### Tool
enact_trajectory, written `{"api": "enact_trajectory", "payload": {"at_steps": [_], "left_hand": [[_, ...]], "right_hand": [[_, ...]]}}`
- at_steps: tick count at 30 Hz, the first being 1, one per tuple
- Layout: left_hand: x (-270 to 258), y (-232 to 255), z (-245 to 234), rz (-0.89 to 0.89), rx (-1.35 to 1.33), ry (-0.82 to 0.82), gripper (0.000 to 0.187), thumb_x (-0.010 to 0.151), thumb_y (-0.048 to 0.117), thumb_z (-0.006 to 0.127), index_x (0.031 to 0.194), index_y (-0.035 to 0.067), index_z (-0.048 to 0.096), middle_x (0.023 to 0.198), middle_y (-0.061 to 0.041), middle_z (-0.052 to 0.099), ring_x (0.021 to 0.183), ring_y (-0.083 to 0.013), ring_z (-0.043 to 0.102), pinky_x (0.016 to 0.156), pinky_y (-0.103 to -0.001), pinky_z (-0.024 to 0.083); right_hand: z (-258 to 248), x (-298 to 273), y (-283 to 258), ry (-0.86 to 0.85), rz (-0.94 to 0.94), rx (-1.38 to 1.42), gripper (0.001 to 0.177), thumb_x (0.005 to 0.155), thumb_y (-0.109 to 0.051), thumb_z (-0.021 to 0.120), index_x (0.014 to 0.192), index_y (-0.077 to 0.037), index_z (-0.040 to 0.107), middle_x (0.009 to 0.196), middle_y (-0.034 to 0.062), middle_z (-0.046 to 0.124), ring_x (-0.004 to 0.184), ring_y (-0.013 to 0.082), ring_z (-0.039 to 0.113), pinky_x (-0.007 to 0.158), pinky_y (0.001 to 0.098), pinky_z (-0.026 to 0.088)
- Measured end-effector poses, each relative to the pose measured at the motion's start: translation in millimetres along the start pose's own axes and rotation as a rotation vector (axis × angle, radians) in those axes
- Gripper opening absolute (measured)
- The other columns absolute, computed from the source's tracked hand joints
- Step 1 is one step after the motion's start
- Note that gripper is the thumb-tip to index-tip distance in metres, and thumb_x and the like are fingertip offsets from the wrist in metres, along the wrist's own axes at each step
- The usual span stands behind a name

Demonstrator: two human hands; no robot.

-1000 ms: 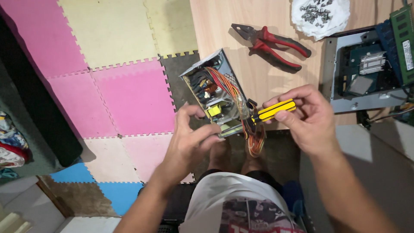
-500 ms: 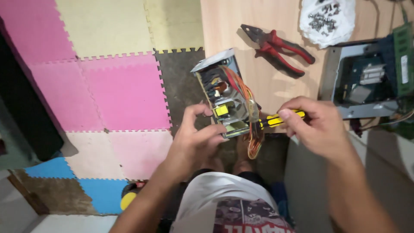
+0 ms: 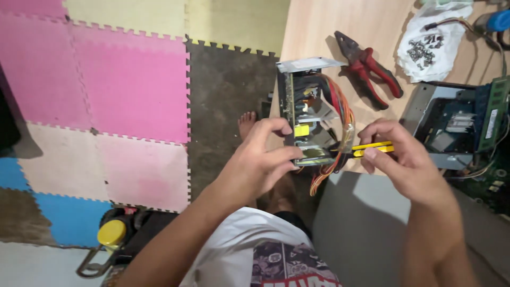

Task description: Disassembling and working on a computer power supply unit using tools.

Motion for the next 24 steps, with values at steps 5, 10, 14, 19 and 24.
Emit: {"api": "enact_trajectory", "payload": {"at_steps": [5,10,14,19,24], "left_hand": [[-2.6,-2.2,-1.2,-0.017,-0.097,0.011,0.03,0.081,0.008,0.084,0.11,0.01,0.073,0.13,-0.012,0.05,0.125,-0.0289,0.056,0.109,-0.041,0.046],[-3.6,-5.0,-0.9,0.004,-0.136,0.021,0.03,0.083,0.006,0.083,0.111,0.009,0.072,0.13,-0.011,0.049,0.125,-0.0291,0.058,0.108,-0.041,0.048],[-6.1,-13.2,6.5,-0.038,-0.249,0.007,0.029,0.087,0.002,0.08,0.113,0.008,0.07,0.134,-0.012,0.045,0.12,-0.024,0.063,0.106,-0.031,0.058],[-9.0,-18.4,11.6,-0.039,-0.325,-0.001,0.029,0.089,0.0,0.079,0.115,0.007,0.07,0.136,-0.012,0.044,0.118,-0.0204,0.066,0.104,-0.031,0.055],[-5.7,-13.7,7.7,-0.025,-0.325,0.034,0.031,0.084,0.0,0.08,0.113,0.007,0.071,0.134,-0.011,0.046,0.126,-0.0256,0.059,0.103,-0.032,0.055]], "right_hand": [[-29.3,-13.4,42.5,0.192,0.316,-0.117,0.014,0.113,-0.005,0.055,0.122,0.005,0.057,0.086,0.0134,0.054,0.065,0.0181,0.048,0.055,0.0322,0.038],[-7.7,-1.5,1.3,0.044,0.158,-0.118,0.026,0.098,-0.003,0.055,0.124,0.0,0.051,0.097,0.0066,0.059,0.069,0.0132,0.058,0.06,0.0273,0.049],[-25.1,-5.1,20.0,0.134,0.226,-0.145,0.018,0.104,-0.004,0.054,0.121,0.003,0.056,0.094,0.0081,0.058,0.058,0.0126,0.048,0.049,0.026,0.038],[-7.9,3.9,-1.5,0.139,0.252,-0.128,0.019,0.099,-0.004,0.053,0.117,0.002,0.053,0.096,0.0082,0.06,0.065,0.0133,0.055,0.052,0.0267,0.042],[-37.1,-5.7,29.8,0.191,0.278,-0.112,0.019,0.105,-0.006,0.052,0.122,0.001,0.054,0.097,0.01,0.063,0.059,0.0107,0.05,0.047,0.0241,0.036]]}}
Point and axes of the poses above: each hand's wrist, its own x-axis towards the middle knuckle, its own z-axis out of the palm, y = z × x, the point moved 9 cm from there along x, towards the middle knuckle
